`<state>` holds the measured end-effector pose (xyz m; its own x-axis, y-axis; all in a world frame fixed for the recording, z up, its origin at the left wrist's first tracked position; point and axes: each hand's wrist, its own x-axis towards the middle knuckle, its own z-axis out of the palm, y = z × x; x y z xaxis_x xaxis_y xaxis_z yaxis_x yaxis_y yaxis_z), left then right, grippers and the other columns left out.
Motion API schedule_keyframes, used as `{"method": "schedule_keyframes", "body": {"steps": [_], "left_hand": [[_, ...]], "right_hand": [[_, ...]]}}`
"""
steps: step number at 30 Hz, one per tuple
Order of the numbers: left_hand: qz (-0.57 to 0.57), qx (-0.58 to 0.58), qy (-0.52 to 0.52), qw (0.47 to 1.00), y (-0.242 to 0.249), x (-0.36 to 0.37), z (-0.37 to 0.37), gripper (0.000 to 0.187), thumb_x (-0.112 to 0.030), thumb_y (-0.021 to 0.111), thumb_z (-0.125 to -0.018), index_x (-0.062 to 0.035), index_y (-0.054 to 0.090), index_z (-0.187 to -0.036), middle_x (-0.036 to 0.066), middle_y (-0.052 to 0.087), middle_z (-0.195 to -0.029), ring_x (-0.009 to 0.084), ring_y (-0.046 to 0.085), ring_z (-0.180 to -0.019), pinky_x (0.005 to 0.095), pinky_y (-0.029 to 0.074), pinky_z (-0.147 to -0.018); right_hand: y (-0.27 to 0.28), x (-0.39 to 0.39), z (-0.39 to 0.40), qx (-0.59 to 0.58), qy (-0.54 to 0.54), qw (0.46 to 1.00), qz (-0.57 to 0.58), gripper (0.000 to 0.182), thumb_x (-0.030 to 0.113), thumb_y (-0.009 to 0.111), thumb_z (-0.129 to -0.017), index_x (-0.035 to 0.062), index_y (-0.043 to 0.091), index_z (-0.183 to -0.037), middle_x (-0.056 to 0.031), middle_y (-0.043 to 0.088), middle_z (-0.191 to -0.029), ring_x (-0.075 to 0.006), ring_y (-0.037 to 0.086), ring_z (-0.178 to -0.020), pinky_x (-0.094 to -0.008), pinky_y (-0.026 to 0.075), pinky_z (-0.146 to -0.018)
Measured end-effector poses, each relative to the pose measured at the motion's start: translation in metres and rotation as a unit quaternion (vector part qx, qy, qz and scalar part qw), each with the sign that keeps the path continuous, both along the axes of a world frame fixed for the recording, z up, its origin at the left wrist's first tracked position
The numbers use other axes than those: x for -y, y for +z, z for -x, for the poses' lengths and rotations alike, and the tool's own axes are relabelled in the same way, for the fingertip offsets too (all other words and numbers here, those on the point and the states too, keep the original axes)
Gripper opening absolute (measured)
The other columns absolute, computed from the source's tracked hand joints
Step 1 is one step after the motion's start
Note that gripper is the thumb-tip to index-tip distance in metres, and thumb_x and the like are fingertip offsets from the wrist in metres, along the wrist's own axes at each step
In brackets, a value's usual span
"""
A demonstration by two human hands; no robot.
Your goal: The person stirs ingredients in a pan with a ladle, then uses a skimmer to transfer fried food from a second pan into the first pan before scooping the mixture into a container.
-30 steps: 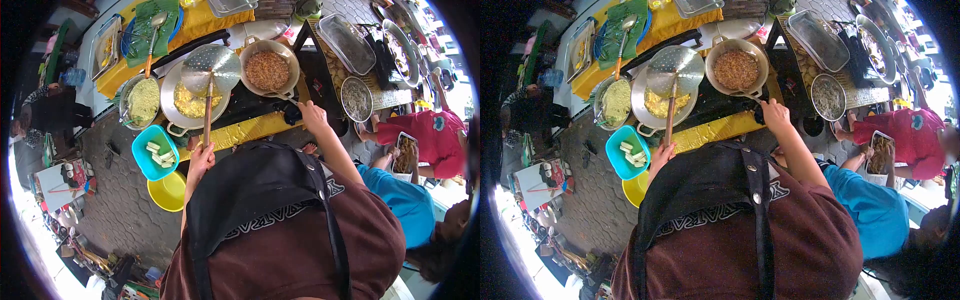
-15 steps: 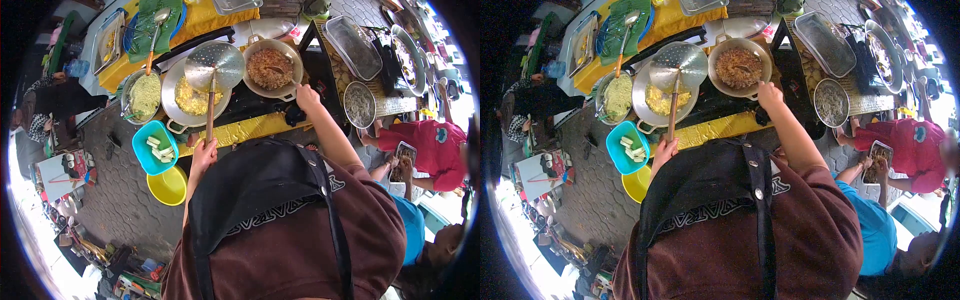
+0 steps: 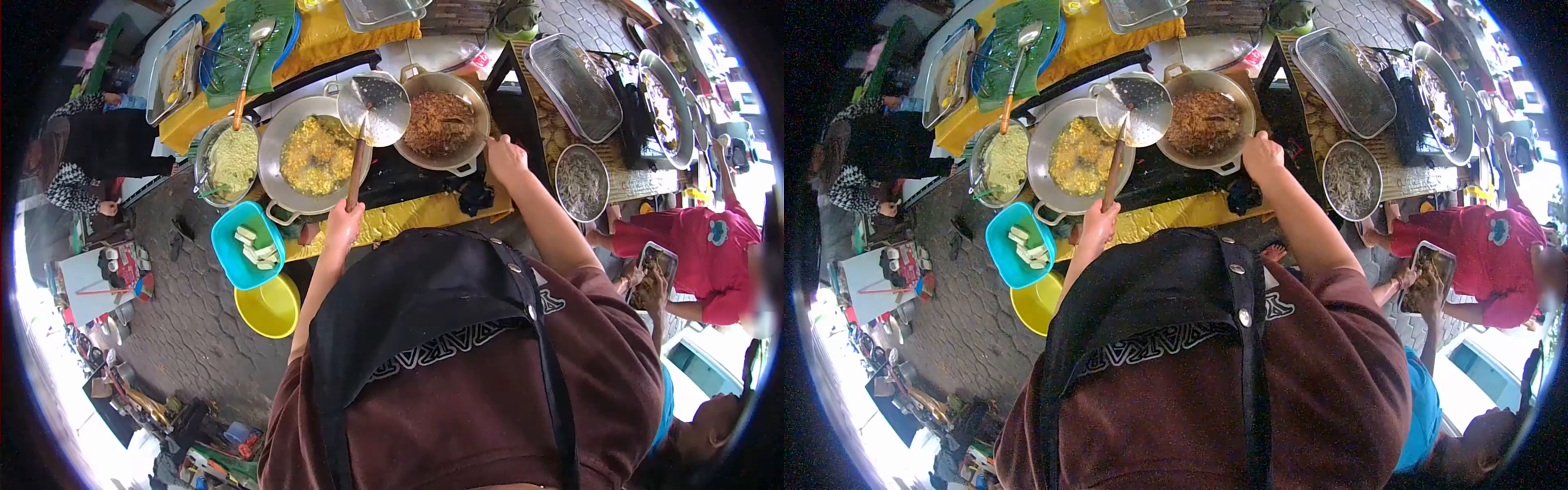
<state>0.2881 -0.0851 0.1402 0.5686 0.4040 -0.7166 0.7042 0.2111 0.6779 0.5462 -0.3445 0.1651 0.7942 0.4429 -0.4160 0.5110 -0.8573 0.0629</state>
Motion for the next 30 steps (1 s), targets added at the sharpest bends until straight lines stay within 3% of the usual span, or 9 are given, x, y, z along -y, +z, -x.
{"method": "schedule_keyframes", "body": {"steps": [2,3,5,8,13,14,20,25,30], "left_hand": [[-0.214,-0.018,-0.097,0.972,-0.040,-0.007,-0.008,0.030,-0.027,0.060,-0.079,0.0003,0.048,-0.086,0.015,0.056,-0.067,0.0297,0.056,-0.058,0.0385,0.045,-0.055],[-0.214,-0.015,-0.098,0.972,-0.034,-0.006,-0.018,0.030,-0.027,0.060,-0.079,0.0003,0.048,-0.086,0.015,0.056,-0.067,0.0297,0.056,-0.058,0.0385,0.045,-0.055],[-0.310,-0.047,-0.150,0.938,-0.023,-0.004,-0.033,0.034,-0.028,0.059,-0.078,0.0025,0.050,-0.091,0.023,0.059,-0.082,0.0401,0.057,-0.082,0.0437,0.045,-0.073],[-0.371,-0.028,-0.141,0.917,-0.030,0.000,-0.045,0.032,-0.028,0.057,-0.080,0.0001,0.052,-0.096,0.024,0.060,-0.090,0.0396,0.057,-0.088,0.0456,0.045,-0.076],[-0.363,-0.101,-0.157,0.913,-0.012,0.011,-0.070,0.032,-0.028,0.055,-0.082,-0.0018,0.050,-0.101,0.023,0.061,-0.093,0.0381,0.058,-0.091,0.0461,0.045,-0.078],[-0.378,-0.106,-0.170,0.904,-0.011,0.012,-0.073,0.032,-0.027,0.054,-0.083,-0.0025,0.050,-0.103,0.022,0.061,-0.093,0.0378,0.058,-0.091,0.0465,0.046,-0.078],[-0.368,-0.145,-0.180,0.901,-0.001,0.019,-0.086,0.031,-0.025,0.053,-0.084,-0.0038,0.047,-0.106,0.022,0.061,-0.091,0.0385,0.059,-0.089,0.0467,0.046,-0.077],[-0.375,-0.144,-0.172,0.899,-0.004,0.023,-0.092,0.028,-0.025,0.053,-0.085,-0.0035,0.047,-0.103,0.023,0.061,-0.090,0.0394,0.059,-0.087,0.0474,0.046,-0.076],[-0.381,-0.148,-0.178,0.895,0.000,0.025,-0.096,0.025,-0.024,0.051,-0.086,-0.0036,0.046,-0.100,0.022,0.061,-0.088,0.0397,0.059,-0.086,0.0478,0.047,-0.075]], "right_hand": [[0.012,0.003,-0.016,-0.006,-0.033,0.999,-0.016,0.024,0.010,0.049,-0.081,0.0020,0.062,-0.100,-0.0198,0.057,-0.108,-0.0328,0.061,-0.091,-0.0401,0.051,-0.074],[0.012,0.005,-0.025,-0.004,-0.034,0.999,-0.016,0.024,0.010,0.049,-0.081,0.0020,0.062,-0.100,-0.0198,0.057,-0.108,-0.0328,0.061,-0.091,-0.0401,0.051,-0.074],[0.010,0.009,-0.049,-0.064,-0.086,0.994,-0.017,0.028,0.009,0.040,-0.084,-0.0010,0.060,-0.102,-0.0242,0.059,-0.102,-0.0392,0.058,-0.094,-0.0451,0.048,-0.079],[-0.012,0.009,-0.079,-0.058,-0.136,0.988,-0.052,0.028,0.011,0.043,-0.081,-0.0028,0.062,-0.098,-0.0251,0.060,-0.101,-0.0382,0.058,-0.096,-0.0441,0.048,-0.081],[-0.070,-0.017,-0.111,-0.102,-0.136,0.981,-0.090,0.025,0.012,0.049,-0.079,-0.0011,0.065,-0.093,-0.0218,0.062,-0.101,-0.0357,0.060,-0.094,-0.0422,0.049,-0.078],[-0.073,-0.019,-0.113,-0.113,-0.073,0.989,-0.062,0.026,0.012,0.049,-0.079,-0.0009,0.065,-0.094,-0.0220,0.062,-0.100,-0.0353,0.060,-0.094,-0.0418,0.049,-0.078],[0.006,-0.035,-0.107,-0.049,-0.064,0.996,-0.042,0.025,0.011,0.048,-0.081,0.0017,0.066,-0.095,-0.0191,0.063,-0.100,-0.0329,0.061,-0.093,-0.0398,0.050,-0.077],[-0.020,-0.055,-0.132,-0.074,-0.073,0.994,-0.033,0.026,0.012,0.048,-0.082,0.0025,0.065,-0.098,-0.0179,0.062,-0.103,-0.0312,0.061,-0.096,-0.0389,0.050,-0.079],[-0.008,-0.055,-0.118,-0.059,0.064,0.995,-0.043,0.026,0.010,0.043,-0.085,0.0017,0.064,-0.098,-0.0172,0.063,-0.100,-0.0311,0.061,-0.095,-0.0407,0.049,-0.078]]}}
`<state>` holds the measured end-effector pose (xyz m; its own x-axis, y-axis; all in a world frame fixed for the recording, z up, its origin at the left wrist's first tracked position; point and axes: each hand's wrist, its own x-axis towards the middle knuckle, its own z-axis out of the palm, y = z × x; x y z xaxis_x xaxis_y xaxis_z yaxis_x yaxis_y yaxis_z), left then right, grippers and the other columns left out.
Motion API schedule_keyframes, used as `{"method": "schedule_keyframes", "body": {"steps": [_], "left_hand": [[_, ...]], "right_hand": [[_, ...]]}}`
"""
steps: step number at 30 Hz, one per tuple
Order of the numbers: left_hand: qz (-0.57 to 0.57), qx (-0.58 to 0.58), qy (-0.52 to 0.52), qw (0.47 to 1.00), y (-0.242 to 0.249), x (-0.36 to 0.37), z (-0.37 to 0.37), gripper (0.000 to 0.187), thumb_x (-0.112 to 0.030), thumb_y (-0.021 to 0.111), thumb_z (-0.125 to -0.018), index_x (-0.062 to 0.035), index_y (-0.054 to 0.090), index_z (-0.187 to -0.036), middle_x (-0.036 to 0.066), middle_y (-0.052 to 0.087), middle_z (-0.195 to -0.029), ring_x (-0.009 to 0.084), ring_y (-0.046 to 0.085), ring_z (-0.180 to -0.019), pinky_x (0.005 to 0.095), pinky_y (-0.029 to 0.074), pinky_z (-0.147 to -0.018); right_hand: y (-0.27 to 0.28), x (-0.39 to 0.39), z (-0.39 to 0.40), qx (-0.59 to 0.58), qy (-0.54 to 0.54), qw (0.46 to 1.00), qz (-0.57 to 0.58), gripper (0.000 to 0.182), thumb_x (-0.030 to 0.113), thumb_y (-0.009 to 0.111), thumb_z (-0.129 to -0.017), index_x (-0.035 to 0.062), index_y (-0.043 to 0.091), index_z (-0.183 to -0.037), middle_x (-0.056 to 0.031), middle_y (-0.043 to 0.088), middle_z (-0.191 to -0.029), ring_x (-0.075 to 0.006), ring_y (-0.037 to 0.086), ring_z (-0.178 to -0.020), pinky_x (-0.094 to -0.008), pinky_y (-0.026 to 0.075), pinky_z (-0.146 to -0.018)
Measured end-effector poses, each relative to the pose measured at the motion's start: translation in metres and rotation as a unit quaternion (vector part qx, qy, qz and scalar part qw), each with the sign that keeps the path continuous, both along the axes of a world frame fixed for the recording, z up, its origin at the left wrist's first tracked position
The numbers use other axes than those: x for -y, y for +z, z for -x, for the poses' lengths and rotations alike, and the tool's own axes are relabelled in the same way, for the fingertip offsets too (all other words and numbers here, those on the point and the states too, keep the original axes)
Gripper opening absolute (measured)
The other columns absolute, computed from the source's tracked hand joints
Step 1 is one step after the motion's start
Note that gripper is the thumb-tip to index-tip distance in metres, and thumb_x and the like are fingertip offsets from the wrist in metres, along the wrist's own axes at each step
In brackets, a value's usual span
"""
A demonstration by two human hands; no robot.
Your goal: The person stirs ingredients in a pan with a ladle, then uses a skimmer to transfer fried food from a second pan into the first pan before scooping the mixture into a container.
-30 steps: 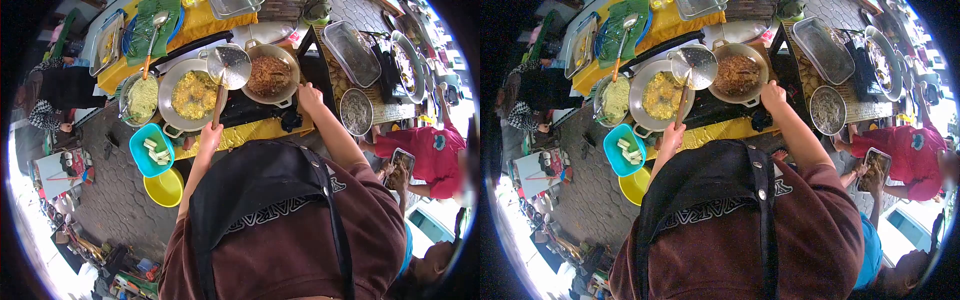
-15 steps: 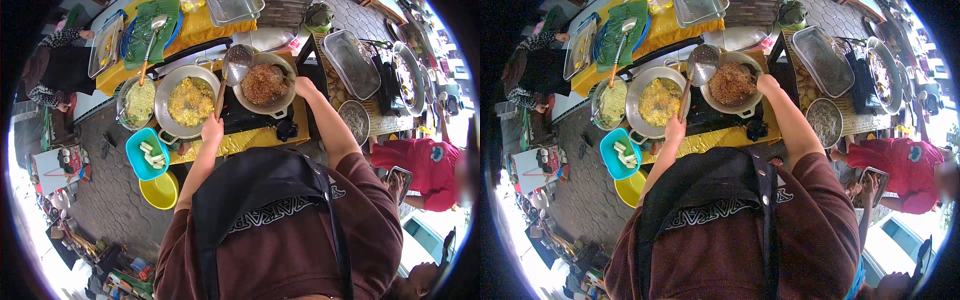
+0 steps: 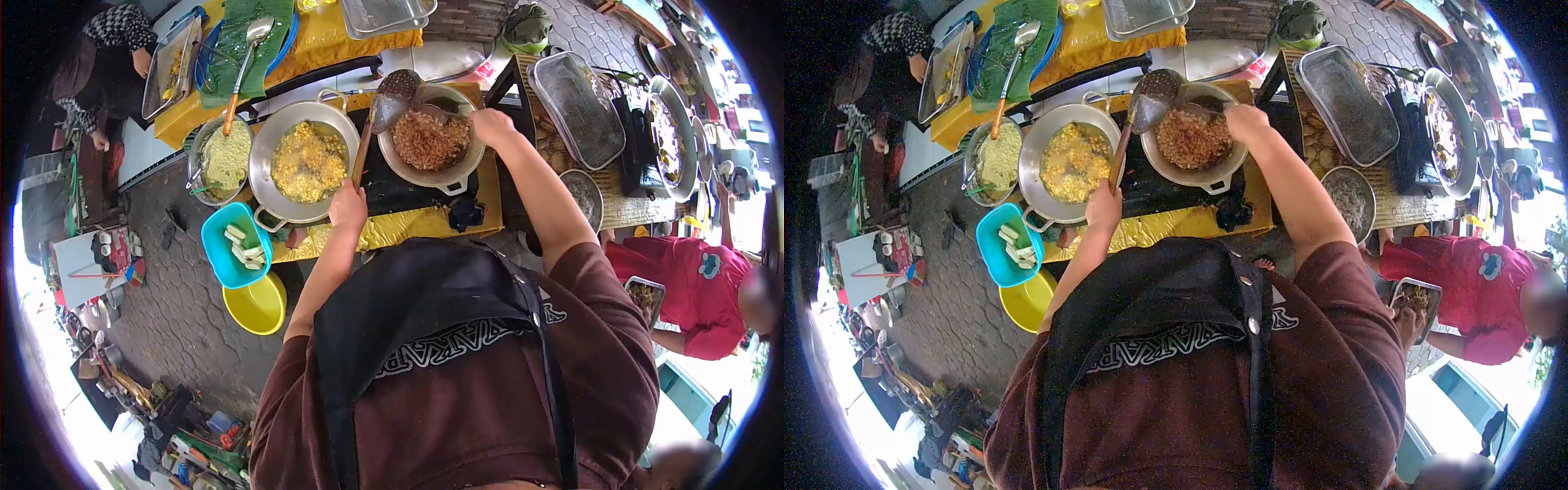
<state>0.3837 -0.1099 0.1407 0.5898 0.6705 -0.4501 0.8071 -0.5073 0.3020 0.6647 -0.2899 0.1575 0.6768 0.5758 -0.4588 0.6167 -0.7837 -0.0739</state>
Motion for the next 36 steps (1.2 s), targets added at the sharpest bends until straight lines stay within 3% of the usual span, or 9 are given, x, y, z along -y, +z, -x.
{"method": "schedule_keyframes", "body": {"steps": [3,11,15,23,24,27,31,33,36], "left_hand": [[-0.016,0.006,-0.014,1.000,-0.003,0.000,-0.001,0.024,-0.023,0.050,-0.086,-0.0037,0.046,-0.099,0.021,0.062,-0.087,0.0392,0.060,-0.084,0.0476,0.047,-0.074],[-0.030,-0.007,-0.037,0.999,-0.003,-0.001,-0.013,0.023,-0.022,0.049,-0.087,-0.0040,0.045,-0.100,0.020,0.062,-0.087,0.0370,0.061,-0.083,0.0457,0.048,-0.072],[-0.046,0.011,-0.047,0.998,-0.007,-0.002,-0.013,0.022,-0.022,0.048,-0.087,-0.0040,0.045,-0.100,0.020,0.062,-0.087,0.0370,0.061,-0.083,0.0457,0.048,-0.071],[-0.052,-0.004,-0.062,0.997,-0.016,-0.006,-0.017,0.022,-0.024,0.047,-0.088,-0.0055,0.045,-0.100,0.020,0.062,-0.085,0.0362,0.062,-0.081,0.0464,0.048,-0.070],[-0.059,-0.004,-0.063,0.996,-0.020,-0.005,-0.016,0.022,-0.024,0.047,-0.088,-0.0058,0.045,-0.100,0.020,0.062,-0.085,0.0361,0.062,-0.080,0.0464,0.048,-0.070],[-0.061,-0.020,-0.065,0.996,-0.026,0.001,-0.015,0.021,-0.024,0.047,-0.089,-0.0062,0.044,-0.100,0.019,0.062,-0.084,0.0358,0.062,-0.081,0.0465,0.049,-0.071],[-0.024,-0.042,-0.041,0.998,-0.037,0.010,-0.012,0.021,-0.023,0.047,-0.089,-0.0058,0.043,-0.100,0.018,0.062,-0.086,0.0351,0.061,-0.082,0.0462,0.049,-0.071],[-0.031,-0.034,-0.038,0.998,-0.048,0.016,-0.007,0.022,-0.023,0.046,-0.089,-0.0055,0.041,-0.101,0.018,0.062,-0.088,0.0344,0.061,-0.084,0.0461,0.049,-0.071],[0.007,-0.039,-0.027,0.999,-0.052,0.027,-0.004,0.023,-0.024,0.046,-0.089,-0.0052,0.041,-0.101,0.018,0.062,-0.089,0.0346,0.061,-0.085,0.0463,0.049,-0.071]], "right_hand": [[0.028,0.012,-0.002,-0.001,-0.020,1.000,0.011,0.026,0.011,0.044,-0.084,0.0016,0.065,-0.096,-0.0182,0.063,-0.100,-0.0314,0.061,-0.094,-0.0406,0.049,-0.078],[-0.057,0.044,-0.018,-0.053,-0.048,0.997,0.004,0.026,0.012,0.046,-0.081,-0.0002,0.065,-0.095,-0.0208,0.061,-0.101,-0.0353,0.060,-0.095,-0.0425,0.048,-0.080],[0.011,0.037,0.011,-0.040,-0.063,0.997,-0.008,0.026,0.011,0.047,-0.079,0.0031,0.064,-0.096,-0.0198,0.062,-0.100,-0.0361,0.059,-0.094,-0.0430,0.048,-0.079],[-0.017,0.071,-0.005,-0.069,-0.123,0.984,0.112,0.022,0.005,0.051,-0.074,-0.0002,0.066,-0.089,-0.0196,0.064,-0.094,-0.0341,0.062,-0.089,-0.0415,0.050,-0.074],[-0.054,0.087,-0.016,-0.061,0.040,0.985,0.157,0.020,0.008,0.056,-0.072,0.0021,0.067,-0.088,-0.0177,0.065,-0.091,-0.0292,0.064,-0.080,-0.0391,0.051,-0.068],[-0.108,0.116,-0.003,-0.158,0.028,0.975,0.157,0.019,0.011,0.062,-0.067,0.0056,0.068,-0.084,-0.0136,0.066,-0.081,-0.0260,0.064,-0.068,-0.0375,0.051,-0.058],[-0.203,0.141,0.027,-0.168,-0.077,0.982,-0.047,0.009,0.010,0.064,-0.060,0.0076,0.068,-0.068,-0.0076,0.063,-0.061,-0.0244,0.062,-0.057,-0.0368,0.048,-0.047],[-0.247,0.145,0.034,-0.277,-0.209,0.927,-0.140,0.021,0.020,0.048,-0.088,0.0071,0.057,-0.101,-0.0042,0.046,-0.056,-0.0163,0.039,-0.036,-0.0331,0.028,-0.026],[-0.269,0.150,0.036,-0.409,-0.202,0.833,-0.314,0.021,0.023,0.049,-0.087,0.0071,0.056,-0.098,-0.0056,0.049,-0.058,-0.0180,0.043,-0.037,-0.0338,0.029,-0.024]]}}
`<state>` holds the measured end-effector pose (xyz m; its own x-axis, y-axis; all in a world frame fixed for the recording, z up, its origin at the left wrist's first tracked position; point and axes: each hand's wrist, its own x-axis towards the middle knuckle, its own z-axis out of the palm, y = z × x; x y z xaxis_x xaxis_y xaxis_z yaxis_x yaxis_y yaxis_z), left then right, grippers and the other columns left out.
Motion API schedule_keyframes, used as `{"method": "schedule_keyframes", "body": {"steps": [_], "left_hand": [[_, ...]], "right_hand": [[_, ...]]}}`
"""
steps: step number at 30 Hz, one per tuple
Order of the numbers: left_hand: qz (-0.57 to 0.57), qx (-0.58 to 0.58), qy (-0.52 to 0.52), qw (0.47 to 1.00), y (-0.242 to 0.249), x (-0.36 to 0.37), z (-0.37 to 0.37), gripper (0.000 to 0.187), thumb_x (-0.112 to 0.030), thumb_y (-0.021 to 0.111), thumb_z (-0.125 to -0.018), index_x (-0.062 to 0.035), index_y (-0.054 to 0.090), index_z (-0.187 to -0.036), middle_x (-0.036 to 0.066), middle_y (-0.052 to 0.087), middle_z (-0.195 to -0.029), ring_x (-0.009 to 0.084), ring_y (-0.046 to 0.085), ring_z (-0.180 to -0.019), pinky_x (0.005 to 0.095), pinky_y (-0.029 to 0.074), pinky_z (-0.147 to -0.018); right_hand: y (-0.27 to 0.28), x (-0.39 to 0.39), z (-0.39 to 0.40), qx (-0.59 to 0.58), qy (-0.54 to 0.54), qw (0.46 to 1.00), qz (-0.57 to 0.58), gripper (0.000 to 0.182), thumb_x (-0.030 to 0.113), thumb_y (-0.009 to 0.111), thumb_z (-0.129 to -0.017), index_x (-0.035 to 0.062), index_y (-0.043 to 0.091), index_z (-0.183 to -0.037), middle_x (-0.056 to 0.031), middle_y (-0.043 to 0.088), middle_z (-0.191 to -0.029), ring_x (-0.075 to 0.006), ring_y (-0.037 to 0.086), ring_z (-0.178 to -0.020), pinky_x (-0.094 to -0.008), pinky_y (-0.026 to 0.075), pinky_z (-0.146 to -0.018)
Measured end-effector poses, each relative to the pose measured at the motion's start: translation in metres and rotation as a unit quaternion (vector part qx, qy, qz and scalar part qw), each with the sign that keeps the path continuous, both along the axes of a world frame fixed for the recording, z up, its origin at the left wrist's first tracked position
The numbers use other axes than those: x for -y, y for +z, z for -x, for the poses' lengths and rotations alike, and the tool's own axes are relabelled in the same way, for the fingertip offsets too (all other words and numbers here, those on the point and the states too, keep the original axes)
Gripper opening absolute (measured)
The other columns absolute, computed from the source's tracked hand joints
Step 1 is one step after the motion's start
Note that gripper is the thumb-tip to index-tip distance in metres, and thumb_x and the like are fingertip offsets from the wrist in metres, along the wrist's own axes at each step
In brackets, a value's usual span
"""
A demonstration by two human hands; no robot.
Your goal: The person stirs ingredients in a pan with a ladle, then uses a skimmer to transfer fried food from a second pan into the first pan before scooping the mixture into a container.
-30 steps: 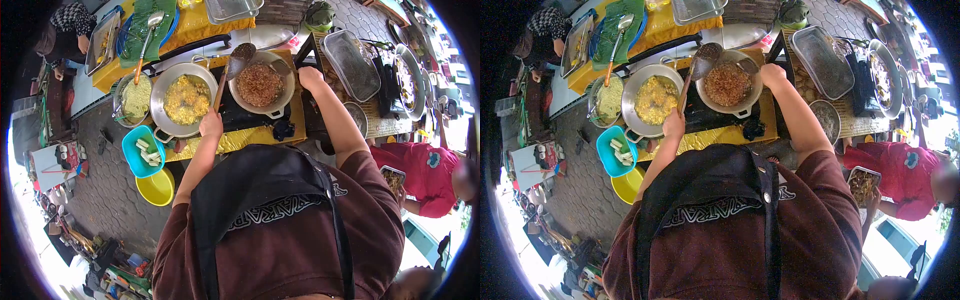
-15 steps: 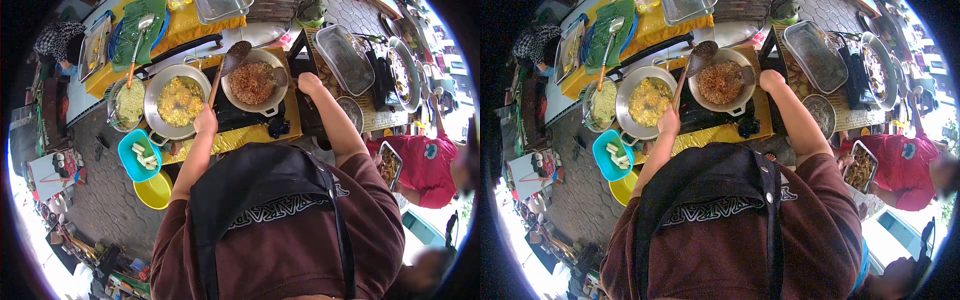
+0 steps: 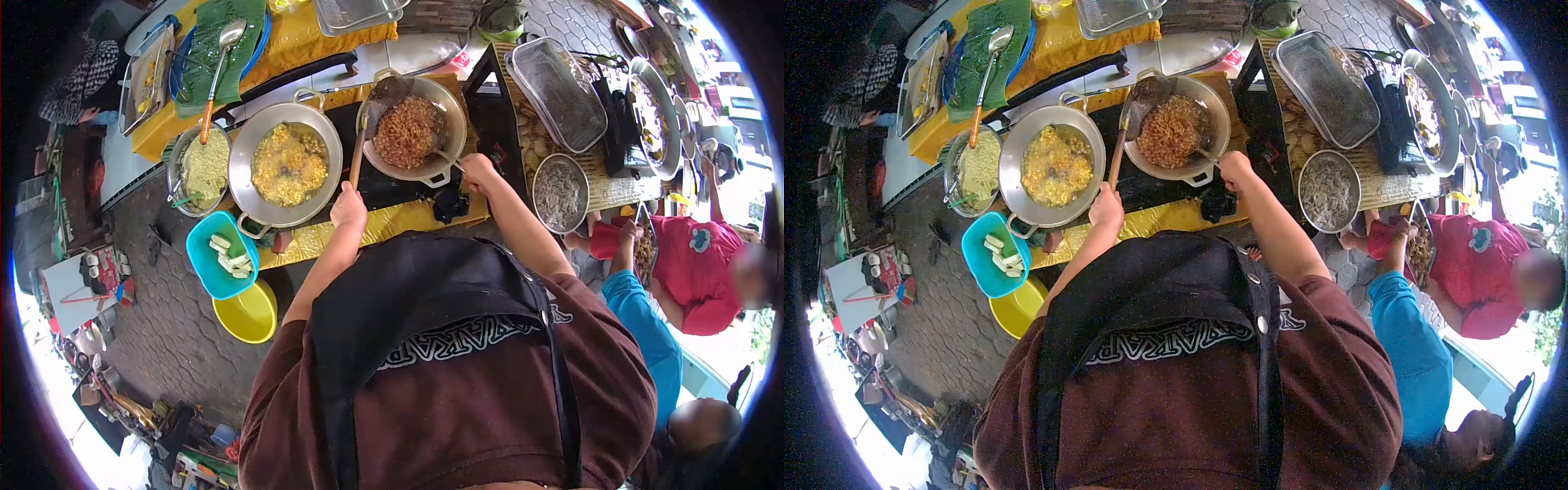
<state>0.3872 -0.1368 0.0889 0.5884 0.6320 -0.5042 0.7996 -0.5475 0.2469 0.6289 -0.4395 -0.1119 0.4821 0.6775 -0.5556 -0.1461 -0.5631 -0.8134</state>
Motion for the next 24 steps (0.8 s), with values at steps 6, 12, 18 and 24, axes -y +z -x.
{"method": "schedule_keyframes", "body": {"steps": [6,12,18,24], "left_hand": [[0.100,-0.002,0.066,0.993,-0.017,0.011,0.000,0.026,-0.025,0.048,-0.089,-0.0047,0.042,-0.102,0.021,0.062,-0.092,0.0363,0.061,-0.088,0.0456,0.050,-0.073],[0.131,0.058,0.101,0.985,-0.054,0.022,0.003,0.030,-0.023,0.055,-0.083,-0.0006,0.046,-0.101,0.023,0.061,-0.094,0.0387,0.060,-0.088,0.0463,0.049,-0.076],[0.310,0.089,0.210,0.923,-0.044,0.029,0.004,0.027,-0.020,0.055,-0.081,0.0010,0.048,-0.096,0.018,0.057,-0.075,0.0300,0.060,-0.066,0.0405,0.047,-0.051],[0.460,0.101,0.297,0.831,-0.032,0.025,0.004,0.024,-0.020,0.055,-0.084,-0.0017,0.043,-0.095,0.007,0.043,-0.064,0.0149,0.040,-0.044,0.0304,0.033,-0.036]], "right_hand": [[0.140,-0.093,0.012,0.232,0.338,0.871,0.273,0.018,0.015,0.051,-0.079,0.0068,0.064,-0.069,-0.0086,0.056,-0.055,-0.0228,0.055,-0.041,-0.0389,0.040,-0.029],[0.214,-0.148,0.028,0.379,0.364,0.778,0.344,0.021,0.010,0.052,-0.072,0.0015,0.066,-0.060,-0.0105,0.062,-0.055,-0.0215,0.064,-0.055,-0.0321,0.051,-0.052],[0.241,-0.175,0.049,0.304,0.181,0.868,0.348,0.020,0.009,0.055,-0.075,-0.0018,0.068,-0.084,-0.0202,0.064,-0.091,-0.0331,0.063,-0.087,-0.0396,0.051,-0.072],[0.296,-0.169,0.078,0.378,0.222,0.849,0.294,0.022,0.007,0.047,-0.080,-0.0022,0.063,-0.092,-0.0184,0.064,-0.095,-0.0337,0.062,-0.087,-0.0431,0.050,-0.072]]}}
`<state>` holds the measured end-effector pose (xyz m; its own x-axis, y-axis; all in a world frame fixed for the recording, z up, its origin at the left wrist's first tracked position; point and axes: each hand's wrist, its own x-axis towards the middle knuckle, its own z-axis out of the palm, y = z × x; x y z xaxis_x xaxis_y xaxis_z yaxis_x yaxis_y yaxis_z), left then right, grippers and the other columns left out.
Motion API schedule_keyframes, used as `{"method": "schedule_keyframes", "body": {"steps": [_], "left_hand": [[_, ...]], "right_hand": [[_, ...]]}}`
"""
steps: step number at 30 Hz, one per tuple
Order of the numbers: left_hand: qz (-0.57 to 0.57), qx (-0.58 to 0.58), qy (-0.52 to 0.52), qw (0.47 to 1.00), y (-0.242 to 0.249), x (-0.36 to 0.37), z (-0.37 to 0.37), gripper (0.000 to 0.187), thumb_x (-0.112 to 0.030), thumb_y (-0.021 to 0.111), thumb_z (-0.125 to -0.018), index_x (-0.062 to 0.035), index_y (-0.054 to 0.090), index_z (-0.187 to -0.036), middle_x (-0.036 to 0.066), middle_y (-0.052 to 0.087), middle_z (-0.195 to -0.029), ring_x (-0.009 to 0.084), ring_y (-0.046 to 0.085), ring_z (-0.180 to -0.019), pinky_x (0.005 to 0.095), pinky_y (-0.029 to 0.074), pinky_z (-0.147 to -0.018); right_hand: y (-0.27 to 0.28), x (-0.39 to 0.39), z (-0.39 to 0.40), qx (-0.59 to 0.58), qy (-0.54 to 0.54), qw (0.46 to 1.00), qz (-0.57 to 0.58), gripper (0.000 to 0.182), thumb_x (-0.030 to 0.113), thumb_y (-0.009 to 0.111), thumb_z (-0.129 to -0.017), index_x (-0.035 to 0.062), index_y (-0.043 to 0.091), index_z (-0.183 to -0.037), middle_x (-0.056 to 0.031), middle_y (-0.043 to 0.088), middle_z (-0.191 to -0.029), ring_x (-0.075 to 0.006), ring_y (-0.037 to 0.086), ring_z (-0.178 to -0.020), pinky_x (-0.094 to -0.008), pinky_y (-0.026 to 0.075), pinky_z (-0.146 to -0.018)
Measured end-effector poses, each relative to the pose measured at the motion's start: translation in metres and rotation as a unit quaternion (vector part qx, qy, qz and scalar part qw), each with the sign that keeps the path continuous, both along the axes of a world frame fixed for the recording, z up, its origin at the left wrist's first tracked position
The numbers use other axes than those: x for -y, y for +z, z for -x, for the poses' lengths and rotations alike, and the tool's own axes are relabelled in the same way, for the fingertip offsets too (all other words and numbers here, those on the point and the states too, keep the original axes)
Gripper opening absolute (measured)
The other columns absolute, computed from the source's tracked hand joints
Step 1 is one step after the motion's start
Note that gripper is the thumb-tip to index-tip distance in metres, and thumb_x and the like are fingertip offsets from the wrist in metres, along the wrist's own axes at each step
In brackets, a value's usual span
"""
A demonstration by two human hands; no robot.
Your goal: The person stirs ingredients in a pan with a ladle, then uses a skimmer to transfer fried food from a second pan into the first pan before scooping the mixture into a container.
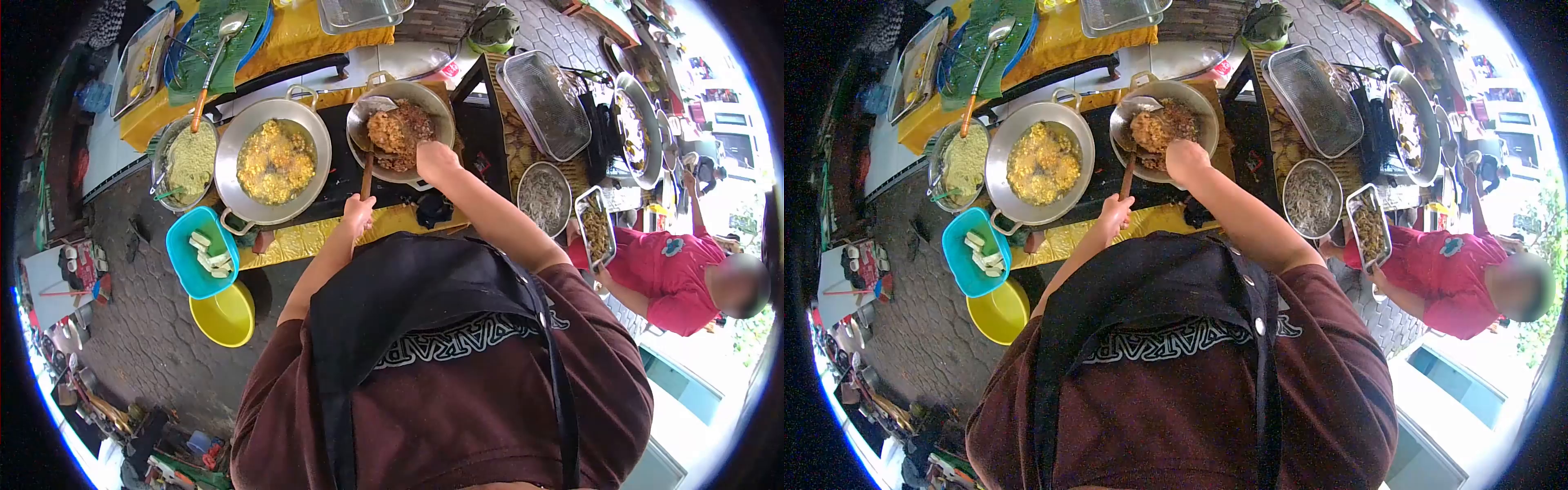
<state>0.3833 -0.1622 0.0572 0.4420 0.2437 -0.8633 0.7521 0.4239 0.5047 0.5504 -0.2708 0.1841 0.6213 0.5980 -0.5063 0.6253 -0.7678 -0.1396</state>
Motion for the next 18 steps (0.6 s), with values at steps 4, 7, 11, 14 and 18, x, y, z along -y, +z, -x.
{"method": "schedule_keyframes", "body": {"steps": [4,7,11,14,18], "left_hand": [[0.089,0.033,0.035,0.995,-0.007,-0.007,0.005,0.022,-0.019,0.056,-0.086,-0.0066,0.040,-0.096,0.002,0.039,-0.063,0.0103,0.035,-0.043,0.0268,0.030,-0.036],[0.132,0.043,0.023,0.990,-0.009,-0.011,0.008,0.021,-0.019,0.056,-0.086,-0.0092,0.040,-0.095,0.001,0.039,-0.062,0.0084,0.034,-0.044,0.0247,0.028,-0.036],[0.130,0.034,0.007,0.991,-0.001,-0.016,0.013,0.019,-0.020,0.056,-0.086,-0.0105,0.041,-0.092,-0.001,0.038,-0.061,0.0076,0.034,-0.044,0.0233,0.028,-0.036],[0.115,0.028,0.002,0.993,0.005,-0.023,0.018,0.019,-0.021,0.057,-0.085,-0.0101,0.042,-0.090,-0.001,0.039,-0.061,0.0082,0.035,-0.042,0.0239,0.028,-0.035],[0.090,0.010,-0.004,0.996,0.022,-0.026,0.020,0.020,-0.021,0.058,-0.085,-0.0095,0.043,-0.090,0.001,0.040,-0.061,0.0087,0.035,-0.041,0.0245,0.027,-0.034]], "right_hand": [[0.017,0.023,-0.002,0.054,0.017,0.998,0.023,0.028,0.008,0.043,-0.084,-0.0055,0.053,-0.107,-0.0192,0.063,-0.094,-0.0321,0.063,-0.087,-0.0384,0.052,-0.070],[0.013,0.045,-0.014,0.091,-0.034,0.995,-0.013,0.027,0.009,0.041,-0.086,-0.0077,0.053,-0.104,-0.0202,0.063,-0.095,-0.0318,0.063,-0.086,-0.0381,0.053,-0.069],[0.012,0.068,-0.042,0.053,-0.165,0.985,0.023,0.027,0.010,0.040,-0.087,-0.0041,0.054,-0.106,-0.0216,0.060,-0.101,-0.0354,0.060,-0.093,-0.0423,0.051,-0.074],[-0.015,0.095,-0.058,0.061,-0.201,0.978,-0.010,0.027,0.006,0.041,-0.081,0.0003,0.056,-0.103,-0.0242,0.060,-0.099,-0.0389,0.056,-0.097,-0.0457,0.046,-0.082],[-0.042,0.113,-0.065,0.055,-0.217,0.974,-0.023,0.027,0.006,0.043,-0.079,0.0007,0.057,-0.102,-0.0241,0.060,-0.097,-0.0389,0.057,-0.094,-0.0450,0.046,-0.081]]}}
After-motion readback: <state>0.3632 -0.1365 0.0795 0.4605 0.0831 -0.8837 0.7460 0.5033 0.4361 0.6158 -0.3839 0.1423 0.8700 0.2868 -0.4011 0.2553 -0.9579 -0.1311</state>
